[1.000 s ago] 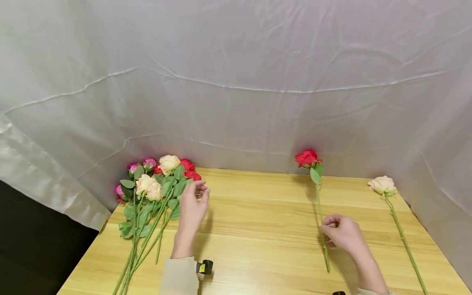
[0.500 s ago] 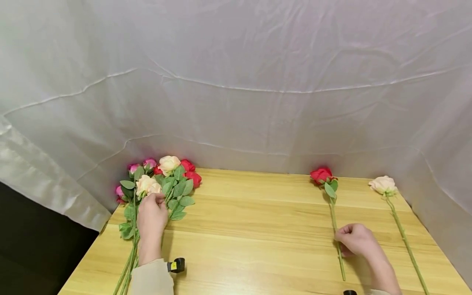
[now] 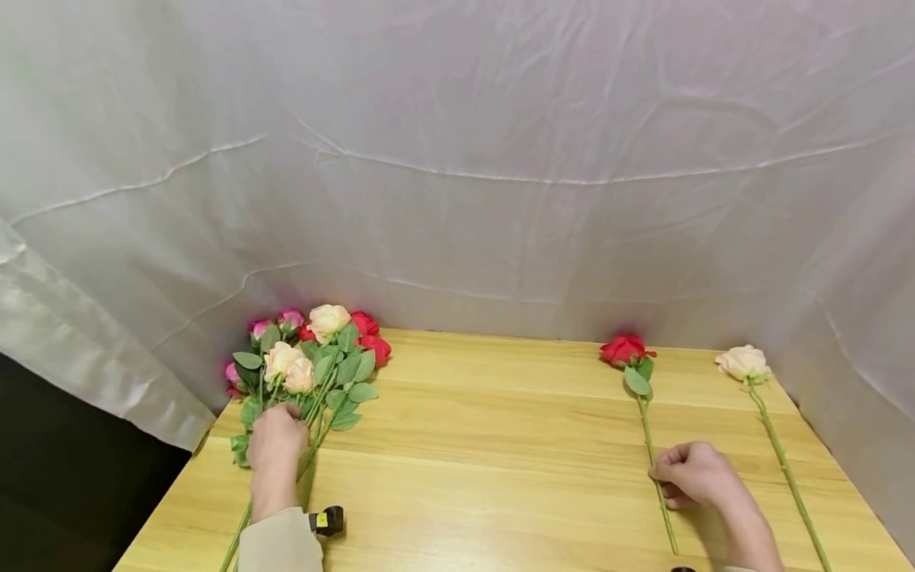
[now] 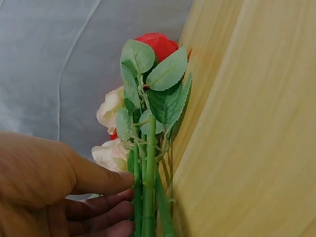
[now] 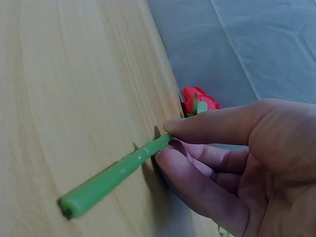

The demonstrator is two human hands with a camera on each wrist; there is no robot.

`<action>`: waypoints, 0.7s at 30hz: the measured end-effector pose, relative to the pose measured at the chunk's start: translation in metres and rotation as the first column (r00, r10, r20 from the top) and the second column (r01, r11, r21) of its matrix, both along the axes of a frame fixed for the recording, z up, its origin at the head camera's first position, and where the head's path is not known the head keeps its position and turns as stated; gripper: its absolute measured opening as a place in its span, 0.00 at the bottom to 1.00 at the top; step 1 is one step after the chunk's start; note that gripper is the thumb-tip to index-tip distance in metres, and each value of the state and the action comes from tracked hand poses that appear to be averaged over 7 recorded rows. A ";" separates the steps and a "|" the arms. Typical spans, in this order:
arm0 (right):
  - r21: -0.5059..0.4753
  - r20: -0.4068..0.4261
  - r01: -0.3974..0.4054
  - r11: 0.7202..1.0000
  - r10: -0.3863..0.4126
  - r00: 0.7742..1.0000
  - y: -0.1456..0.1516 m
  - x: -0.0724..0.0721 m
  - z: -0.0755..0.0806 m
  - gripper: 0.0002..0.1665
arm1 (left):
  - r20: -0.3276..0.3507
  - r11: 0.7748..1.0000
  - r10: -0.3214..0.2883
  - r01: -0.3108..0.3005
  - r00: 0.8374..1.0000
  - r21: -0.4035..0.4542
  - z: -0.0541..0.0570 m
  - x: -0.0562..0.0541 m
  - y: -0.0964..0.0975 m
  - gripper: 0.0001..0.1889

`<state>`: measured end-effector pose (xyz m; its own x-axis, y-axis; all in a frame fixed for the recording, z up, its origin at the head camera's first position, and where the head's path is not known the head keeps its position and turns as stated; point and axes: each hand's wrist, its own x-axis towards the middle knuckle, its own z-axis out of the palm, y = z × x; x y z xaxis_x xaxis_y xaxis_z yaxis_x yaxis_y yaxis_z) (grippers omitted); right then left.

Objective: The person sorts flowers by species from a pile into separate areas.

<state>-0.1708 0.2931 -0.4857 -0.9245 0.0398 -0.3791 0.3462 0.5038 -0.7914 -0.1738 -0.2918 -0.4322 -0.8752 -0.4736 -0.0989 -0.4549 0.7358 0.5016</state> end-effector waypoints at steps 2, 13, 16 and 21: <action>0.009 0.005 -0.003 1.000 0.003 1.000 -0.001 0.001 0.000 0.08 | 0.012 1.000 -0.001 0.001 1.000 0.002 -0.001 0.000 0.000 0.17; 0.050 -0.004 -0.032 0.998 0.033 0.999 0.000 0.001 -0.001 0.07 | 0.049 1.000 -0.026 0.026 0.998 -0.002 -0.005 -0.005 -0.001 0.19; 0.051 -0.006 -0.037 0.998 0.038 0.999 0.000 0.001 0.000 0.07 | 0.045 1.000 -0.029 0.030 0.999 -0.009 -0.007 -0.005 0.000 0.18; 0.062 -0.018 -0.043 0.997 0.045 0.999 0.000 0.001 0.001 0.06 | 0.043 1.000 -0.018 0.018 0.999 -0.007 -0.006 -0.005 0.001 0.19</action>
